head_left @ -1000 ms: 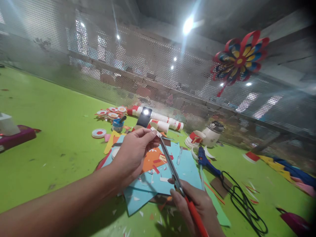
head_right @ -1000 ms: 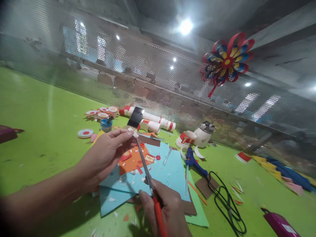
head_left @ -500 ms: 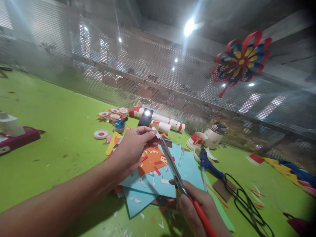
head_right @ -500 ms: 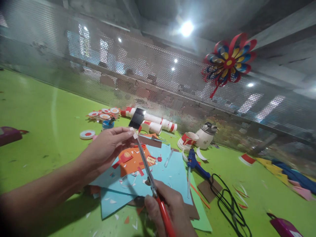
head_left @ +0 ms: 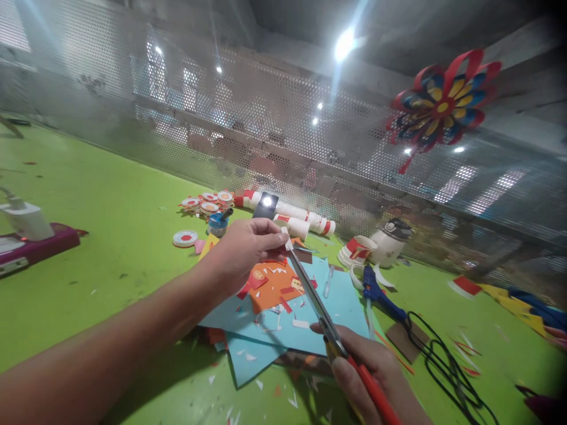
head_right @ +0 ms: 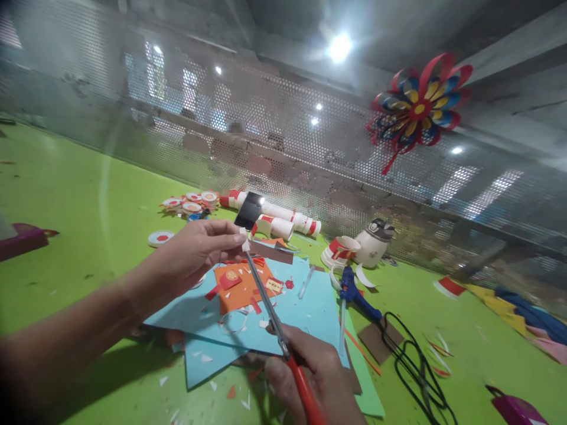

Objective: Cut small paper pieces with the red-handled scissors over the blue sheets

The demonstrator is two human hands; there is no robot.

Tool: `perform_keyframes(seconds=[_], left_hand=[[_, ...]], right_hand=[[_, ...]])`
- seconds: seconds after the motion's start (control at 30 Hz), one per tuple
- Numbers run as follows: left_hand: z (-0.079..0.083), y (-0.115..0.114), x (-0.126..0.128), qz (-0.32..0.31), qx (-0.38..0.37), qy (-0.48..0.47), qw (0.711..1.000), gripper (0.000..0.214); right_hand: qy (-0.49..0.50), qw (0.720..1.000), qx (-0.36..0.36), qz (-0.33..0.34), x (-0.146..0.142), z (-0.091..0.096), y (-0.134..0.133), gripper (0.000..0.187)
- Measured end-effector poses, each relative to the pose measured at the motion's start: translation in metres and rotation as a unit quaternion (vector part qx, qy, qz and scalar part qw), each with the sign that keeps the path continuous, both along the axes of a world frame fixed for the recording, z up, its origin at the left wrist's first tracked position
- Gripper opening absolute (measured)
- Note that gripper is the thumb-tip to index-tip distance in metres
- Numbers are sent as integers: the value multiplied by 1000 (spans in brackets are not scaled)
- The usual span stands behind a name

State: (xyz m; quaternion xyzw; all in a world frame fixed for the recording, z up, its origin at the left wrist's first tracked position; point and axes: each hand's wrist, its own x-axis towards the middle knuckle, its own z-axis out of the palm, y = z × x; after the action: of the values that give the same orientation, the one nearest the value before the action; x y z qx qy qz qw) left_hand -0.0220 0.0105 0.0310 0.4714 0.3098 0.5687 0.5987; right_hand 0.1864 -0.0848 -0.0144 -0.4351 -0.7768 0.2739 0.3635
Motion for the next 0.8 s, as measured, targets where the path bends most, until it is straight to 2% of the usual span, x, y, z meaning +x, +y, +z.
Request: perform_keyframes(seconds=[0.3,0.57,0.8], left_hand=[[0,0,0,0,5,-1,1000,15],[0,0,0,-3,1,-1,1000,18],[2,-1,0,-6,1,-6,1000,17]], right_hand=[[-66,997,12,-29,5,-1,0,38],[-45,998,30,-30,1,-1,1,48],[-97,994,12,-53,4,0,0,48]])
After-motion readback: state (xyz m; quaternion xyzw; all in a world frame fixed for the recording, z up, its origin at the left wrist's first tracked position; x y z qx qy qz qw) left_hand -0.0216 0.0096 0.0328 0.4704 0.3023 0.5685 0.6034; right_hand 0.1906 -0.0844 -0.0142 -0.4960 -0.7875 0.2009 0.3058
